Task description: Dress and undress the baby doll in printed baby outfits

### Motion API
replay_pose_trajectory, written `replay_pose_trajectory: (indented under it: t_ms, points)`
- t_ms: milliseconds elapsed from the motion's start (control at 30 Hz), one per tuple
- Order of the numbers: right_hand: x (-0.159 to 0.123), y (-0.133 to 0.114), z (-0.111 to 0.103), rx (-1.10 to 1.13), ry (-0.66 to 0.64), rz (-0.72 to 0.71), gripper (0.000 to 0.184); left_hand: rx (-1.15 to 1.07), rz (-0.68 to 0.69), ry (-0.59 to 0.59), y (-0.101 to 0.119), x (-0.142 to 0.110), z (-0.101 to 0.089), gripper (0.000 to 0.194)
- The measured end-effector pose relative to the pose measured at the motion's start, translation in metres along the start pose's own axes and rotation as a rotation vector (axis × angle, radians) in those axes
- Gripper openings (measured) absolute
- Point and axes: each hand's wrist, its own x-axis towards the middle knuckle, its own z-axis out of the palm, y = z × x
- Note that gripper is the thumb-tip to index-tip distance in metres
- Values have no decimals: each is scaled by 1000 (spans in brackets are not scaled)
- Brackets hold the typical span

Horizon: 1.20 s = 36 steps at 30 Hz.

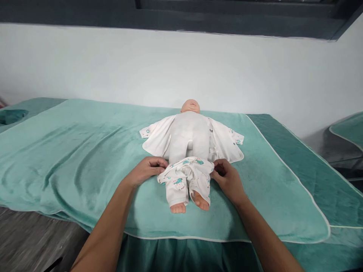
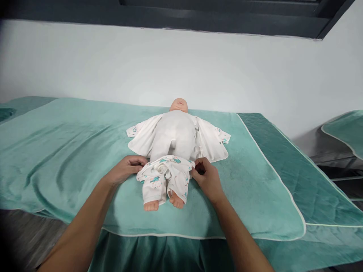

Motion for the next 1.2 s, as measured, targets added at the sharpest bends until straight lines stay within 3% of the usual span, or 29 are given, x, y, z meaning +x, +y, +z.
replay_pose_trajectory:
  t_ms: [167,367,500,600,733,867,1000,1200]
  points:
    - [0,-3,0,1,20,9,16,31,-8,-114,7,-3,-1,25]
    - [2,-1,-2,-62,7,-53,24,5,121,-148,12,-4,4,23]
    - [4,-1,-3,-16,-45,-176,24,-41,118,9,4,-3,7,23]
    - [6,-1,-2,60,-14,-209,22,-43,114,144,0,-3,13,25]
    - [11,-3,3,112,100,-165,26,38,144,363,0,-1,27,24]
    - [19,-4,12,148,249,-120,22,145,300,608,-7,4,39,18]
    - [35,-2,19,123,265,-74,23,209,370,696,-9,10,45,16]
    - [64,4,21,-18,92,-38,27,162,241,714,-1,26,51,18]
